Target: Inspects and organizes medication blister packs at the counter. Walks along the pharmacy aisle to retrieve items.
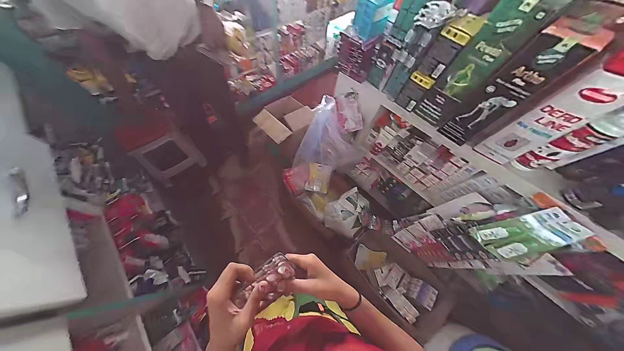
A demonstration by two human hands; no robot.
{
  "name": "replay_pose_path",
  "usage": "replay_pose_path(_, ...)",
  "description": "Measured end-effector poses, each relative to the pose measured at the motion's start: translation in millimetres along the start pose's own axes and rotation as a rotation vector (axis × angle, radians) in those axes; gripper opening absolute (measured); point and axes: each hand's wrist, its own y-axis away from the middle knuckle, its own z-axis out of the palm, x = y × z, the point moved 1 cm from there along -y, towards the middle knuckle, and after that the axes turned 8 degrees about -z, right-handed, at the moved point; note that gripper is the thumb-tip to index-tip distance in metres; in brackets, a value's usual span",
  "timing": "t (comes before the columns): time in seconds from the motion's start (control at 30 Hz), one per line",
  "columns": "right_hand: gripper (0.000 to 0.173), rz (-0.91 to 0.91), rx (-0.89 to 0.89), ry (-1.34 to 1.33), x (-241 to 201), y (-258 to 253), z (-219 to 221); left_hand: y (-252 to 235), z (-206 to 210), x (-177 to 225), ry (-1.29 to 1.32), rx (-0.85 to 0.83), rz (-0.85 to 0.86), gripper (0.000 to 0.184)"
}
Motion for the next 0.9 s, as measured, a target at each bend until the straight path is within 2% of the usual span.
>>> replay_pose_path(0.17,0.019,0.012,0.156,-0.068,14.8,-55.1,-41.8,-84.3,6.2,-25.4,0.21,-0.142,-0.059,0.02)
replay_pose_path(0.23,0.019,0.05,0.193,-0.05,19.7,-76.1,-59.1,-117.1,6.5,-35.9,0.195,-0.235,-0.068,0.024)
replay_pose_path(0.3,0.019,0.127,0.309,-0.042,25.2,-88.0,-78.4,-147.3,9.3,-48.8,0.147,-0.309,-0.08,0.033)
replay_pose_path(0.37,0.018,0.214,0.548,-0.061,29.9,-92.6,-101.0,-176.2,15.2,-61.2,0.067,-0.377,-0.038,0.036)
replay_pose_path(0.43,0.017,0.272,0.896,-0.102,32.3,-94.0,-126.6,-198.2,21.6,-69.1,0.062,-0.497,0.041,0.026)
replay_pose_path(0.5,0.019,0.285,1.208,-0.079,29.2,-95.3,-161.6,-207.4,28.6,-69.7,0.207,-0.703,0.11,0.021)
replay_pose_path(0.57,0.031,0.219,1.349,0.033,26.2,-98.7,-205.9,-209.8,39.2,-65.4,0.488,-0.969,0.159,0.024)
replay_pose_path(0.63,0.044,0.15,1.324,0.205,25.0,-106.5,-253.6,-208.8,52.2,-62.6,0.722,-1.164,0.161,0.025)
replay_pose_path(0.67,0.045,0.151,1.278,0.333,26.8,-111.5,-278.4,-207.9,57.2,-63.3,0.773,-1.207,0.154,0.025)
replay_pose_path(0.73,0.047,0.231,1.146,0.612,34.0,-122.4,-329.0,-208.4,60.6,-66.3,0.715,-1.206,0.17,0.03)
replay_pose_path(0.8,0.048,0.376,0.98,0.81,48.0,-137.7,-378.6,-211.6,58.4,-65.9,0.554,-1.108,0.194,0.033)
replay_pose_path(0.9,0.048,0.587,0.689,0.943,77.1,-171.1,-432.8,-218.6,50.7,-54.9,0.324,-0.825,0.172,0.033)
